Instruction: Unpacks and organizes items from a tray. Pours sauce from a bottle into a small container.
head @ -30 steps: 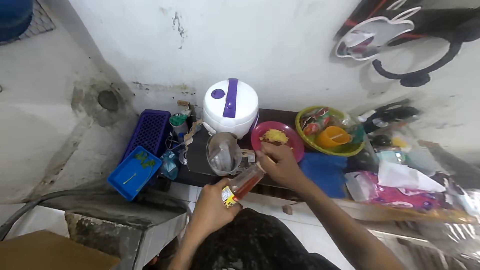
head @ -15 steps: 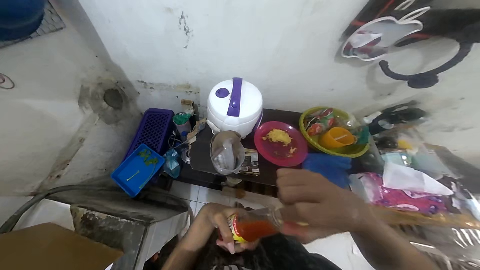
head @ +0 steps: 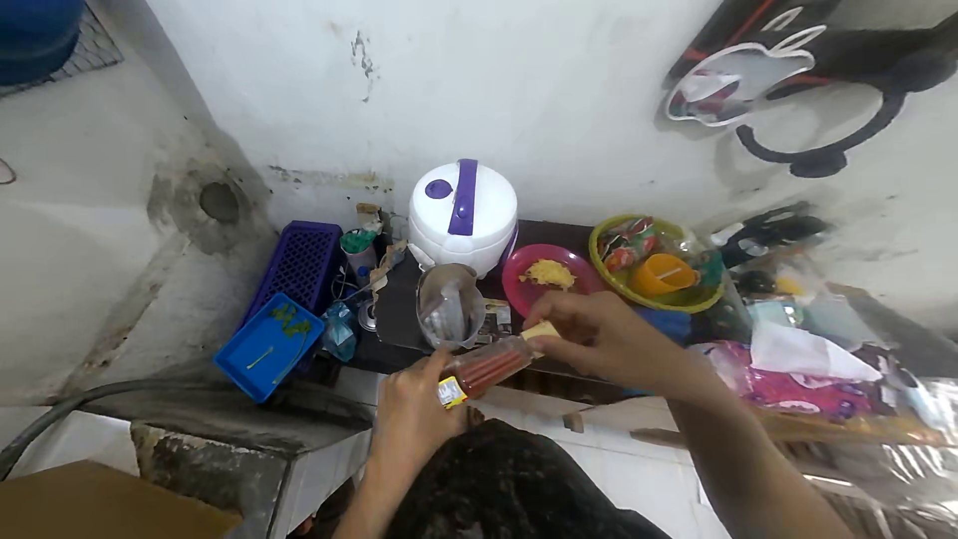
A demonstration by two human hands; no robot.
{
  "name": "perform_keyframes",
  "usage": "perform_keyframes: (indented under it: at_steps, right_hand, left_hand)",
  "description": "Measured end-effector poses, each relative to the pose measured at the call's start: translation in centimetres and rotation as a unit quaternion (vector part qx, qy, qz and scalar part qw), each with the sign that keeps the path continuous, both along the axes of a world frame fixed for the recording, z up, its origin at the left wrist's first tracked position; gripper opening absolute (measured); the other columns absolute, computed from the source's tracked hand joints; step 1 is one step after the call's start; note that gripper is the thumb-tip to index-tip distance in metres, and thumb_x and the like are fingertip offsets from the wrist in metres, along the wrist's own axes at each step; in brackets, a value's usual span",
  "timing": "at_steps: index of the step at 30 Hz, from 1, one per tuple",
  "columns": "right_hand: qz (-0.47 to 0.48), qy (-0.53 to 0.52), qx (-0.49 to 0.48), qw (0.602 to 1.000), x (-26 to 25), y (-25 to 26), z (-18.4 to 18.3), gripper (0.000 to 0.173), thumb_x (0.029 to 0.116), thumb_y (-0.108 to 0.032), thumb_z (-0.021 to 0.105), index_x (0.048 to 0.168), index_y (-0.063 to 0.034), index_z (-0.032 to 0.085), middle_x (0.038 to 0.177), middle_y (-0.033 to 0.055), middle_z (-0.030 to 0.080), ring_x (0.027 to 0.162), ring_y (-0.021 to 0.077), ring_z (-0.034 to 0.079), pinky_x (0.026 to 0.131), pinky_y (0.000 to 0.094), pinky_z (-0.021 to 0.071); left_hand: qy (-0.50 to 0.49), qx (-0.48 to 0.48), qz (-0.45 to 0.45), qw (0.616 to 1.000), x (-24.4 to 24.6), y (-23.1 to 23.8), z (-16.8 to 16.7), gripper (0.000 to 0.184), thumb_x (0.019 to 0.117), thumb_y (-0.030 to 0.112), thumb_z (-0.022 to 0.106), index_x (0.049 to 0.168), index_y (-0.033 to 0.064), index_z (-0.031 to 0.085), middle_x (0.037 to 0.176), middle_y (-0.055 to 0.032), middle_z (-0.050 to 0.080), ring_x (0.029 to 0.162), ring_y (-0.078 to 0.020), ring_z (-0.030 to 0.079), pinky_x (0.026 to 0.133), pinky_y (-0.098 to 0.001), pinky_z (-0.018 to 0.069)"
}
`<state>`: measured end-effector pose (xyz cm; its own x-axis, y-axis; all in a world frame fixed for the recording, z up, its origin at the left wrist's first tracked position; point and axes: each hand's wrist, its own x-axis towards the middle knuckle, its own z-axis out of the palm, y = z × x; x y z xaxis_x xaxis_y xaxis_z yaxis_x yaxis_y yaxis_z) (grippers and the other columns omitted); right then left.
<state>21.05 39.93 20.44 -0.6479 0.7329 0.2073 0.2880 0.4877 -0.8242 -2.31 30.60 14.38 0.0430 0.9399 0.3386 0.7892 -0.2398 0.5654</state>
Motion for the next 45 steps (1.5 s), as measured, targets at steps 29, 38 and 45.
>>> perform_keyframes:
  at_steps: [29,38,45]
  right_hand:
    - [-0.142,-0.003,0.122,0.982,-2.4,-2.0,-2.7,0.032,0.1022,-0.019,0.045,0.074,-0.0049,0.052,0.057,-0.0025,0.045,0.051,-0.0036,0.044,0.050,0.0115,0.0353]
    - [0.044,0.030,0.413,0.909,-1.2,-3.7,0.9,0.029,0.1086,-0.023,0.039,0.082,-0.0128,0.045,0.063,0.0037,0.042,0.055,0.0173,0.046,0.052,0.0263,0.0403]
    - [0.271,-0.029,0.453,0.849,-1.4,-6.5,5.3,0.023,0.1042,-0.001,0.043,0.085,-0.0050,0.053,0.062,0.0067,0.041,0.054,0.0215,0.040,0.053,0.0321,0.0363]
  left_hand:
    - [-0.052,-0.074,-0.045,0.995,0.8,-0.6,0.1,0.036,0.0639,0.015,0.082,0.097,0.0026,0.073,0.072,-0.0108,0.071,0.063,-0.0281,0.070,0.054,-0.0471,0.0546]
    - [-0.306,-0.269,-0.430,0.806,-2.4,0.7,1.2,0.036,0.0735,0.002,0.074,0.107,-0.0103,0.066,0.088,-0.0097,0.070,0.081,0.0007,0.065,0.075,-0.0151,0.0522]
    - [-0.329,-0.424,-0.640,0.550,-1.5,2.7,-2.2,0.035,0.0716,0.023,0.082,0.086,-0.0023,0.062,0.073,0.0022,0.061,0.065,0.0079,0.055,0.061,-0.0093,0.0437]
